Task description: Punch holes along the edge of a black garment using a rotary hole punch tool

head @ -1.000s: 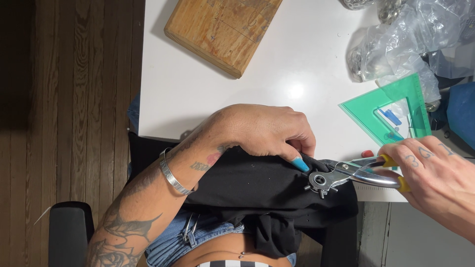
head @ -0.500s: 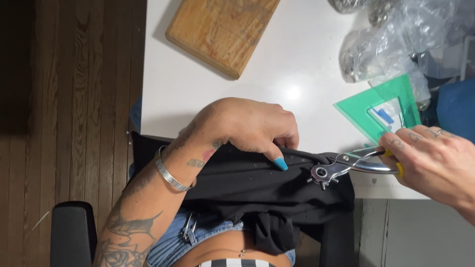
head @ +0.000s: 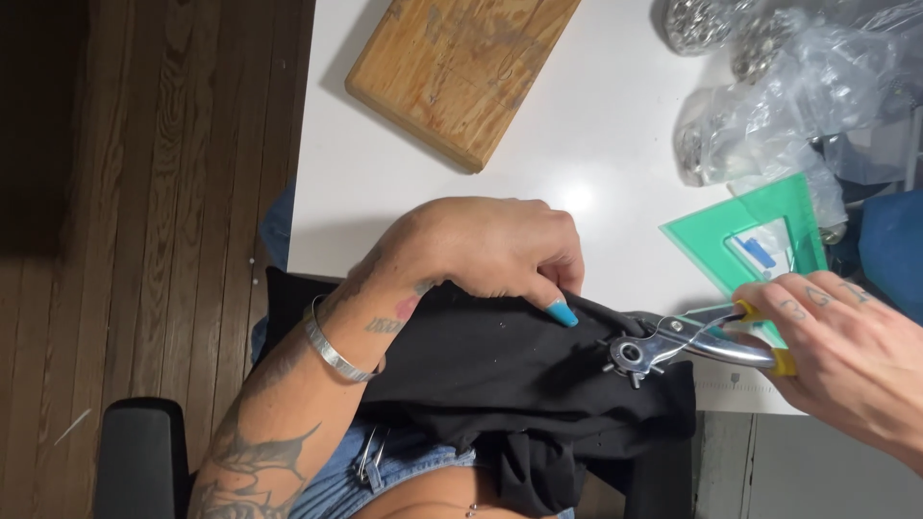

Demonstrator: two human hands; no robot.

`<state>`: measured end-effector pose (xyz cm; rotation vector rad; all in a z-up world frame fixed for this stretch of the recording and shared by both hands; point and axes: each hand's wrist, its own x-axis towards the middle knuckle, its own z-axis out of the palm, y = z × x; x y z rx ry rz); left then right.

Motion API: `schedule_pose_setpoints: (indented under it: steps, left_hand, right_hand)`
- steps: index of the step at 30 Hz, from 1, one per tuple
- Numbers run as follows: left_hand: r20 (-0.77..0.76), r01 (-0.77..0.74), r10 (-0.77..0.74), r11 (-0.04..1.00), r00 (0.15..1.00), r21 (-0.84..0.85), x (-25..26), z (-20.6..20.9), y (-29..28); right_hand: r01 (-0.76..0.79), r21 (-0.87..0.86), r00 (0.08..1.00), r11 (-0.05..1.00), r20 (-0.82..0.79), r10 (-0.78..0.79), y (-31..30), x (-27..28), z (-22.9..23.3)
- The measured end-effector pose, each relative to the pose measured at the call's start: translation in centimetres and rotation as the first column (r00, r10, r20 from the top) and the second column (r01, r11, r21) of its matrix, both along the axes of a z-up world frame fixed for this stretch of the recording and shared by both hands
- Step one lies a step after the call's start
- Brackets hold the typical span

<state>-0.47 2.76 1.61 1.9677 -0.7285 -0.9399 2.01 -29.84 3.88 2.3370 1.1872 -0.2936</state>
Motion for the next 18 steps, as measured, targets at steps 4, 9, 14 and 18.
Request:
schedule_pose_setpoints:
  steps: [4,9,14,18]
  left_hand:
    - [0.061,0.029,-0.026,0.998,0.998,-0.060,0.3,-0.9,0.0]
    - [0.045,0.008,-0.005,0.998,0.999,-0.066,0.2,-1.3,-0.1]
    - [0.051,0.014,-0.010,0.997,0.999,-0.074,0.2,-1.5,-0.2]
    - [0.060,0.037,-0.030,0.991,0.998,-0.131,0.2,-1.6,-0.2]
  right_hand:
    - [0.007,0.203,0.990,0.979,-0.140,0.022,0.3,0.3,0.0]
    - [0.016,0.212,0.992,0.977,-0.128,0.012,0.7,0.3,0.3]
    - [-0.045,0.195,0.994,0.980,-0.092,0.063,1.3,0.3,0.2]
    - [-0.114,0.143,0.990,0.983,-0.060,0.124,1.7,0.8,0.1]
